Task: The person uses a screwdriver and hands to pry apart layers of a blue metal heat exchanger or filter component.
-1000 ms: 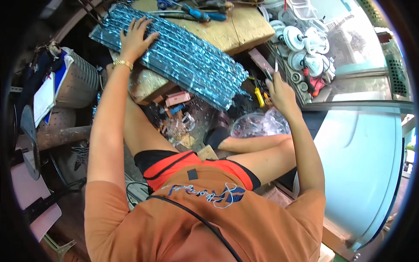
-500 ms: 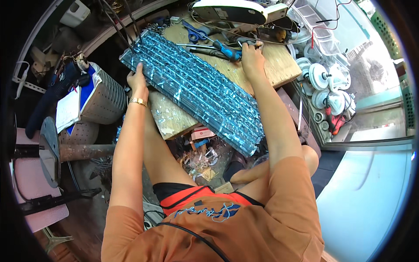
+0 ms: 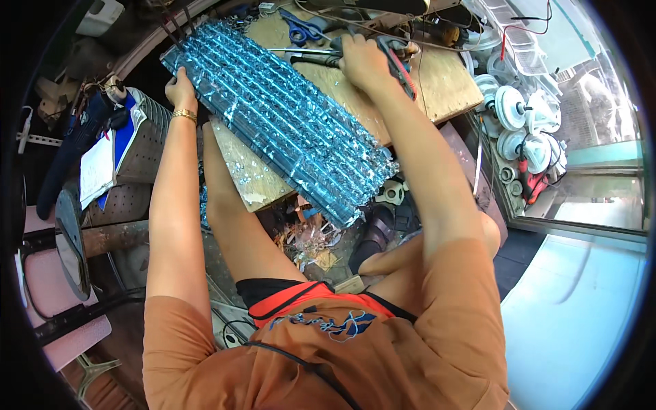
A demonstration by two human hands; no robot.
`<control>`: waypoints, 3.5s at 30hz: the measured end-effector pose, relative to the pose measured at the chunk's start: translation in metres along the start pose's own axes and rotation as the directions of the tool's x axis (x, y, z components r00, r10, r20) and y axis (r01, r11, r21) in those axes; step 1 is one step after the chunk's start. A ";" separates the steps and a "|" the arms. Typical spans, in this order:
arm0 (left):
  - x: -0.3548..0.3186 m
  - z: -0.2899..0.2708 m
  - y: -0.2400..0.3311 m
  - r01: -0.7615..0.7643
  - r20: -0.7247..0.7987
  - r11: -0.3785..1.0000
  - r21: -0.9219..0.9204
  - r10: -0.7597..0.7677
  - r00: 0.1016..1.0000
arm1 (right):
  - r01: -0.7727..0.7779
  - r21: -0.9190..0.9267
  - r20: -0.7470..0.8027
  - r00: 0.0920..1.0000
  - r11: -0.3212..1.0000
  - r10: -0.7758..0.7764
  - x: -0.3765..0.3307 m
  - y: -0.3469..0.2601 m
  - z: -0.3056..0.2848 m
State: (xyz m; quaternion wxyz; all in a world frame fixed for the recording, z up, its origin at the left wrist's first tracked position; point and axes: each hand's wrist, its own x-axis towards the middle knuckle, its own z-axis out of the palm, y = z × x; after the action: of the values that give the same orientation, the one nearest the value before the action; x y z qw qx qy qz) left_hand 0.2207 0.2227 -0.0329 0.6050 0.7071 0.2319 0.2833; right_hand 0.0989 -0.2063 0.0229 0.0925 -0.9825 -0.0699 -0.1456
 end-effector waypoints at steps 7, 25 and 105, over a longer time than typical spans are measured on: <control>-0.101 -0.016 0.023 -0.707 0.104 0.653 0.271 0.711 0.696 | -0.124 0.489 0.191 0.981 0.864 0.032 -0.160 0.005 -0.110; -0.203 -0.004 0.074 -0.768 0.767 0.119 -0.629 0.257 -0.588 | -0.470 0.539 0.535 0.832 0.699 0.147 -0.345 -0.074 -0.205; -0.210 -0.002 0.081 -0.816 0.811 0.024 -0.578 0.132 -0.570 | -0.644 0.696 0.530 0.759 0.317 0.379 -0.416 -0.078 -0.147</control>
State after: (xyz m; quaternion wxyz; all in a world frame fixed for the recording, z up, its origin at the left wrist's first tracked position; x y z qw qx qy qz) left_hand 0.0643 0.0703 0.0218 -0.0130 0.7525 -0.6584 -0.0055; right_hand -0.3484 -0.2058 0.0491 0.5918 -0.7828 0.1746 0.0805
